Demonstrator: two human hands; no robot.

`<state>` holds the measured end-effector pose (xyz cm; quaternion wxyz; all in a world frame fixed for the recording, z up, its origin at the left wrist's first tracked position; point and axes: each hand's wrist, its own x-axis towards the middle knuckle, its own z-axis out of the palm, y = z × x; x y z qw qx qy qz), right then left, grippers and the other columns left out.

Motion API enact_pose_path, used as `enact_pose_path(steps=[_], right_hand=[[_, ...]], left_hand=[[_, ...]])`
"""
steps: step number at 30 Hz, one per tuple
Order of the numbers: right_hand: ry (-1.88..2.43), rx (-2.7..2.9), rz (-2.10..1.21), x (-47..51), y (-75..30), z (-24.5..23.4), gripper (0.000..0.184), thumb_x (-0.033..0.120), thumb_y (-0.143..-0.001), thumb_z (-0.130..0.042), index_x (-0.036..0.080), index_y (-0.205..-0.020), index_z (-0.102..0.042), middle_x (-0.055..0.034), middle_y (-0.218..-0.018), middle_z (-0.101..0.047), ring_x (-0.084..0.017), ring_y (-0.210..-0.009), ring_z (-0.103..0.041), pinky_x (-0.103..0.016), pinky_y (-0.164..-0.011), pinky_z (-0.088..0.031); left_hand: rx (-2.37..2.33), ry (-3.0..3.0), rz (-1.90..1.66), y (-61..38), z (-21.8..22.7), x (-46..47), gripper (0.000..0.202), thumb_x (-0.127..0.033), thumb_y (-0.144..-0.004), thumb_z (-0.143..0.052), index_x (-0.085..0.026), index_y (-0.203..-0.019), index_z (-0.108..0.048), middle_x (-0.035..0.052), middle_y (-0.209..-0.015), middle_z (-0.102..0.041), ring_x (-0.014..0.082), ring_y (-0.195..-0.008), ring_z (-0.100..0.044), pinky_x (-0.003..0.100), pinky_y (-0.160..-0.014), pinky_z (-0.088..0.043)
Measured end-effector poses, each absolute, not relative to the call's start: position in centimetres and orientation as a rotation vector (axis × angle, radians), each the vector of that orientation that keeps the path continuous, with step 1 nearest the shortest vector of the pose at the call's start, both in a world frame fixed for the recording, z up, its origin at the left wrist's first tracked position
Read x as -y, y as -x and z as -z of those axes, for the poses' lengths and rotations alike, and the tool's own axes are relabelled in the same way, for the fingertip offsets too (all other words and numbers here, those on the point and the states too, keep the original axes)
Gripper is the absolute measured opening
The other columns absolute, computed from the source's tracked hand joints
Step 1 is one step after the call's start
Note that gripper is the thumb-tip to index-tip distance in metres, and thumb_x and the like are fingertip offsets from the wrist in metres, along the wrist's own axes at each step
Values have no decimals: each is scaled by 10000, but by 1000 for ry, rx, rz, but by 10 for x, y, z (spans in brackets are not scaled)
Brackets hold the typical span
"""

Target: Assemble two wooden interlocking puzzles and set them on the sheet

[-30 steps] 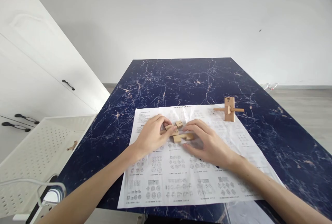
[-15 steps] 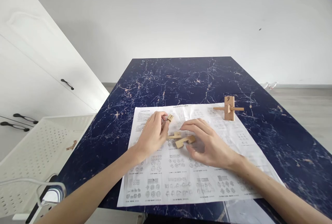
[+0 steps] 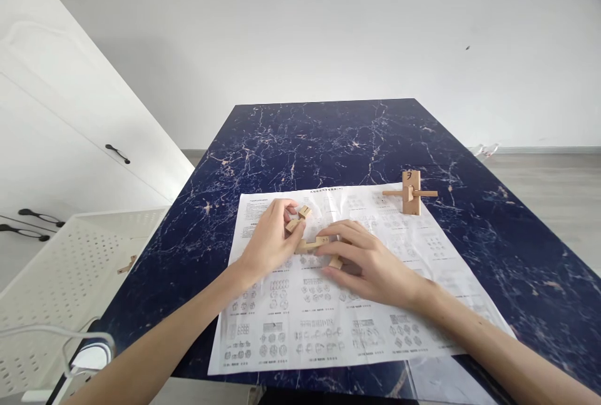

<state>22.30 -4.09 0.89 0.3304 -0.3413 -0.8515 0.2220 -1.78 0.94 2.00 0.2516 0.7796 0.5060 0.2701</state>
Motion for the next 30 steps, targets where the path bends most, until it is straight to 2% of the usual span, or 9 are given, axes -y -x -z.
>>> enact_pose_path(steps=[4, 9, 12, 14, 18, 22, 24, 27, 30], right_hand=[[1020, 1973, -705, 39, -224, -11, 106, 306, -1083, -614, 260, -1148, -683, -109, -1207, -706, -277, -1056, -711, -463, -867, -631], [1179, 1681, -881, 36, -225, -14, 132, 375, -1082, -621, 250, -1039, -623, -54, -981, -678, -213, -840, -681, -362, -720, -600], [1191, 1575, -970, 36, -226, -16, 209, 452, -1080, -618, 244, -1061, -623, -32, -908, -646, -184, -735, -648, -330, -649, -573], [1190, 1521, -990, 35, -228, -18, 245, 486, -1074, -623, 242, -1079, -641, -18, -861, -630, -174, -693, -625, -320, -625, -551], [1152, 1393, -1088, 31, -232, -16, 296, 550, -1060, -633, 258, -1099, -651, 11, -743, -607, -180, -677, -602, -320, -636, -528], [1150, 1245, -1201, 28, -236, -14, 348, 616, -1035, -649, 275, -1097, -623, 44, -675, -540, -164, -597, -530, -314, -594, -469], [1123, 1202, -1248, 26, -237, -14, 360, 625, -1025, -661, 275, -1099, -620, 35, -724, -545, -156, -599, -514, -308, -572, -443], [1049, 1167, -1337, 26, -237, -15, 360, 605, -1023, -678, 267, -1142, -639, 19, -801, -567, -145, -617, -516, -300, -564, -440], [993, 1192, -1440, 28, -236, -15, 382, 603, -1051, -642, 240, -1167, -663, 22, -767, -584, -140, -597, -526, -314, -600, -480]], left_hand=[[-1463, -2229, -717, 21, -17, -13, 254, -363, -1022, -635, -203, -1198, -547, 117, -1214, -623, 288, -1094, -638, 488, -951, -555], [-1420, -2313, -668, 21, -17, -14, 167, -349, -1037, -640, -217, -970, -564, 73, -1062, -651, 282, -1050, -635, 494, -973, -535], [-1370, -2209, -721, 19, -22, -10, 213, -426, -1063, -621, -226, -1011, -569, 64, -1047, -701, 265, -989, -674, 440, -876, -557], [-1310, -2082, -753, 17, -27, -7, 257, -488, -1077, -598, -233, -1089, -567, 35, -943, -718, 232, -859, -702, 382, -766, -558], [-1156, -1807, -770, 13, -38, -1, 333, -544, -1033, -664, -232, -1126, -593, -43, -713, -627, 153, -586, -627, 283, -560, -478], [-1048, -1624, -784, 13, -43, -2, 337, -529, -963, -763, -212, -1024, -668, 36, -919, -754, 171, -759, -707, 280, -642, -532], [-1043, -1553, -764, 14, -42, -5, 355, -555, -964, -751, -209, -1032, -704, 44, -932, -766, 143, -691, -659, 275, -614, -519], [-1035, -1494, -749, 15, -40, -8, 406, -596, -1013, -666, -220, -1142, -749, 49, -959, -764, 100, -598, -546, 264, -561, -480], [-992, -1412, -687, 14, -39, -9, 448, -584, -1047, -598, -230, -1286, -735, 92, -1104, -764, 132, -682, -619, 257, -525, -469]])
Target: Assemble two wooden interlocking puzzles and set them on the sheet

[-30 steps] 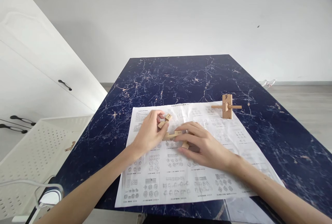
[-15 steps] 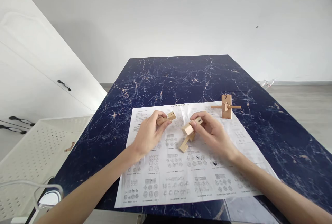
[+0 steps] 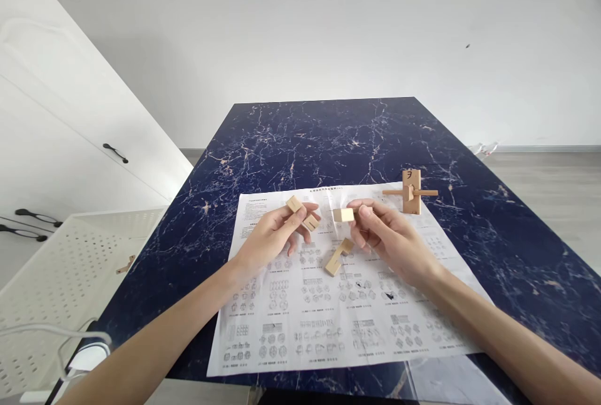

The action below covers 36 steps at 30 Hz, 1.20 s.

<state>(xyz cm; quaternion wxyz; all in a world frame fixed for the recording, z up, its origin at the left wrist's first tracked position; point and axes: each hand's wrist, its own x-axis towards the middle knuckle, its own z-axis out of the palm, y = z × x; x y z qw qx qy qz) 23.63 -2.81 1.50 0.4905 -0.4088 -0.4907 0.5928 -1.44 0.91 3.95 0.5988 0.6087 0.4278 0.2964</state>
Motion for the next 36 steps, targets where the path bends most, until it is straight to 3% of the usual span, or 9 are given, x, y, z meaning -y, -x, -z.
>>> enact_pose_path(steps=[4, 8, 14, 21, 28, 32, 36], right_hand=[[995, 1267, -1484, 33, -235, -15, 402, 609, -1089, -574, 221, -1099, -681, 31, -701, -589, -140, -585, -537, -341, -682, -535], [1013, 1293, -1451, 33, -234, -16, 369, 589, -1088, -588, 229, -1094, -673, 44, -686, -583, -128, -563, -503, -325, -646, -513], [985, 1325, -1469, 31, -235, -19, 378, 534, -1065, -639, 212, -1261, -637, 38, -695, -652, -132, -529, -547, -335, -609, -507], [1079, 1591, -1242, 42, -226, -19, 226, 431, -1079, -616, 219, -1157, -623, -30, -792, -765, -185, -666, -702, -327, -608, -539], [1070, 1911, -612, 47, -228, -13, 283, 501, -1072, -664, 229, -1115, -733, -43, -839, -737, -168, -615, -585, -327, -562, -491], [1032, 1964, -537, 45, -228, -15, 321, 480, -1122, -582, 208, -1004, -704, -19, -755, -677, -145, -581, -548, -293, -536, -452], [1061, 2006, -568, 47, -228, -11, 319, 508, -1124, -566, 202, -1148, -653, -7, -750, -697, -145, -578, -582, -278, -549, -463]], left_hand=[[-922, -1322, -573, 14, -41, -8, 451, -533, -1058, -570, -253, -1384, -705, 110, -1178, -753, 131, -674, -599, 268, -529, -468], [-868, -1344, -465, 14, -43, -6, 458, -497, -1006, -669, -260, -1397, -698, 60, -1007, -728, 142, -703, -586, 309, -649, -526], [-798, -1359, -425, 9, -49, 0, 378, -431, -994, -713, -305, -1349, -694, 99, -1159, -766, 272, -1047, -727, 370, -775, -572], [-756, -1393, -468, 7, -44, 5, 326, -373, -1031, -668, -291, -1347, -658, 70, -1113, -752, 227, -940, -723, 364, -771, -568], [-740, -1476, -449, 5, -39, 13, 591, -354, -1022, -675, -339, -1585, -498, 26, -995, -680, 175, -764, -636, 328, -673, -534], [-777, -1496, -470, 6, -34, 16, 729, -365, -1041, -674, -326, -1687, -339, -10, -902, -627, 155, -728, -596, 319, -692, -530], [-749, -1572, -439, 6, -34, 17, 782, -360, -1053, -672, -322, -1717, -262, 19, -1008, -674, 179, -836, -660, 338, -761, -558]])
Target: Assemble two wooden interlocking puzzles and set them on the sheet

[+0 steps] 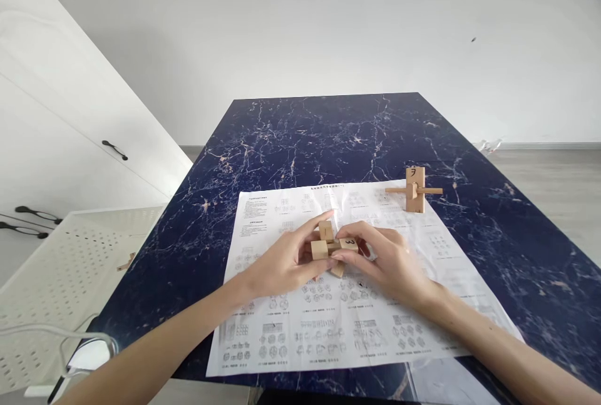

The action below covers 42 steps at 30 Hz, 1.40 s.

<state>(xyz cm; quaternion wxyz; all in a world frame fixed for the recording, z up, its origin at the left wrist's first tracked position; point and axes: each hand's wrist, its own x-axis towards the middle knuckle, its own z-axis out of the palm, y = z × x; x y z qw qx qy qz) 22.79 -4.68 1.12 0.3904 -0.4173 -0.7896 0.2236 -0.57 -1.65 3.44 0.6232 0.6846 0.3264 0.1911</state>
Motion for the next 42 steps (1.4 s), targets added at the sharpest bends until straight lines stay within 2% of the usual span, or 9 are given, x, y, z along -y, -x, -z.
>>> enact_pose_path(steps=[6, 13, 18, 21, 26, 31, 35, 39, 42], right_hand=[[1136, 1969, -581, 51, -225, -9, 369, 587, -1106, -547, 222, -1163, -541, -30, -806, -748, -157, -579, -620, -276, -557, -483], [1228, 1830, -724, 52, -221, -14, 269, 513, -1092, -578, 251, -1095, -521, 14, -710, -718, -151, -532, -582, -252, -490, -412], [1212, 1798, -837, 52, -223, -14, 185, 438, -1096, -576, 256, -1106, -543, 11, -746, -740, -165, -583, -642, -261, -529, -468], [1134, 1823, -865, 51, -224, -14, 162, 403, -1095, -589, 250, -1141, -564, -3, -792, -742, -174, -639, -682, -271, -568, -517], [1086, 1850, -867, 50, -226, -15, 185, 390, -1099, -607, 232, -1195, -604, -23, -813, -744, -183, -670, -691, -275, -575, -531], [1091, 1820, -945, 50, -227, -20, 213, 434, -1097, -612, 223, -1097, -636, -22, -795, -730, -171, -649, -660, -271, -559, -505], [1087, 1807, -1036, 51, -224, -25, 293, 464, -1104, -579, 215, -958, -629, -1, -715, -656, -148, -592, -575, -265, -527, -451], [1094, 1780, -1140, 51, -221, -26, 377, 484, -1116, -543, 214, -860, -609, 5, -689, -648, -133, -578, -556, -259, -532, -435], [1112, 1755, -1162, 49, -222, -26, 393, 498, -1111, -550, 211, -851, -621, 12, -666, -655, -127, -561, -558, -259, -535, -430]], left_hand=[[-723, -1652, -398, 4, -34, 18, 784, -397, -1062, -661, -317, -1720, -242, 69, -1150, -744, 241, -979, -726, 383, -838, -580], [-730, -1728, -464, 4, -30, 23, 794, -368, -1088, -622, -332, -1733, -159, 42, -1032, -766, 159, -740, -674, 343, -751, -597], [-705, -1698, -487, 3, -32, 23, 606, -422, -1103, -596, -273, -1635, -349, 42, -964, -741, 153, -720, -667, 312, -699, -589], [-693, -1589, -510, 2, -33, 22, 531, -444, -1125, -541, -246, -1594, -392, 11, -871, -691, 148, -700, -662, 305, -701, -590], [-669, -1454, -545, 3, -35, 19, 452, -466, -1106, -578, -230, -1481, -482, 6, -886, -682, 129, -651, -648, 288, -666, -588], [-649, -1482, -576, 5, -35, 17, 410, -479, -1086, -618, -228, -1405, -555, 1, -871, -683, 131, -657, -644, 284, -651, -575], [-663, -1594, -631, 6, -35, 19, 388, -479, -1074, -638, -225, -1366, -610, -1, -847, -681, 133, -658, -635, 273, -635, -553], [-685, -1620, -602, 6, -37, 21, 422, -533, -1069, -621, -213, -1343, -607, 7, -839, -687, 140, -674, -633, 281, -654, -541], [-677, -1567, -520, 5, -39, 21, 637, -527, -903, -844, -243, -1393, -552, 40, -991, -712, 186, -820, -680, 315, -725, -566]])
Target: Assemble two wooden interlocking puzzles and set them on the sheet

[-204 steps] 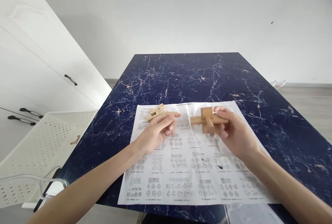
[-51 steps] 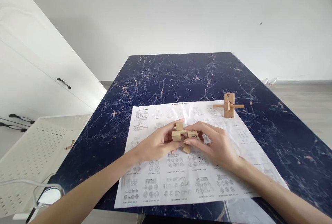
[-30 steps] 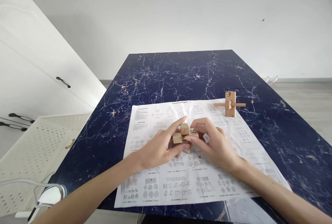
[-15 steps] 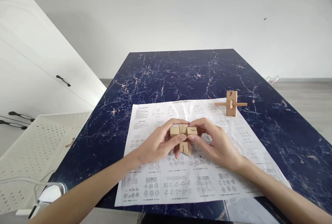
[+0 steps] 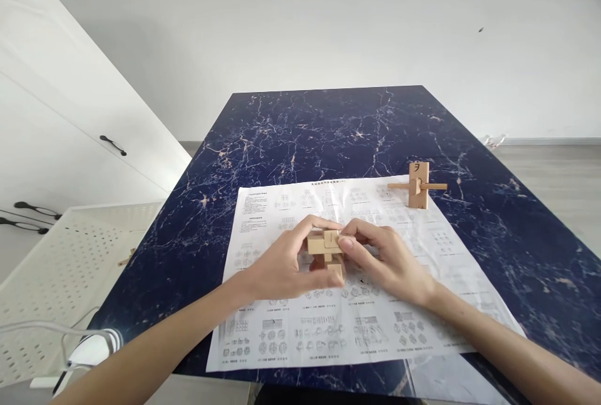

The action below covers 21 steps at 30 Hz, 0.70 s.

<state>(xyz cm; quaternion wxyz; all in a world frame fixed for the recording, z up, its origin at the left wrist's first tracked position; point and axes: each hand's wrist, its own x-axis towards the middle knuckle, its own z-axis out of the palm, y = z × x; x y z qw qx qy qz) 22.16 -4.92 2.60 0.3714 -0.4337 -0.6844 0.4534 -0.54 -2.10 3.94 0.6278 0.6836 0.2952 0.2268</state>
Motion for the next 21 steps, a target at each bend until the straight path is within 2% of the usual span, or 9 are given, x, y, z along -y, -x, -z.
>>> enact_pose_path(steps=[2, 3, 7, 11, 16, 21], right_hand=[[1133, 1742, -1152, 48, -222, -26, 404, 502, -1110, -547, 212, -837, -621, 22, -630, -633, -123, -535, -535, -261, -525, -412], [1142, 1734, -1147, 48, -223, -27, 406, 503, -1110, -546, 212, -836, -623, 24, -623, -627, -122, -530, -528, -263, -521, -407], [1139, 1706, -1142, 48, -223, -27, 347, 500, -1104, -557, 210, -940, -655, 14, -666, -657, -133, -546, -552, -267, -518, -418], [1147, 1765, -1041, 49, -224, -23, 304, 493, -1092, -573, 208, -1029, -658, -5, -723, -696, -152, -597, -604, -273, -548, -467], [1177, 1870, -859, 50, -226, -18, 335, 500, -1108, -537, 211, -980, -648, -3, -715, -678, -147, -576, -581, -273, -549, -468], [1169, 1890, -876, 50, -226, -18, 345, 489, -1121, -517, 213, -943, -622, 33, -644, -618, -128, -528, -528, -260, -530, -427]], left_hand=[[-688, -1552, -481, 5, -41, 21, 832, -463, -767, -966, -282, -1444, -518, 53, -1094, -698, 201, -869, -682, 331, -744, -575], [-700, -1550, -477, 4, -42, 21, 861, -436, -754, -977, -295, -1461, -506, 50, -1101, -690, 200, -868, -679, 337, -749, -578], [-755, -1506, -502, 3, -44, 21, 706, -393, -825, -922, -280, -1413, -548, 42, -1079, -685, 207, -912, -688, 372, -823, -590], [-753, -1477, -536, 4, -45, 17, 610, -416, -804, -935, -244, -1311, -642, 48, -1077, -694, 195, -905, -669, 354, -816, -581], [-718, -1544, -562, 5, -42, 15, 543, -444, -812, -925, -222, -1257, -706, 35, -997, -693, 169, -830, -633, 330, -782, -563], [-714, -1599, -578, 5, -40, 14, 544, -452, -804, -928, -220, -1251, -721, 43, -1003, -703, 174, -841, -640, 320, -772, -569]])
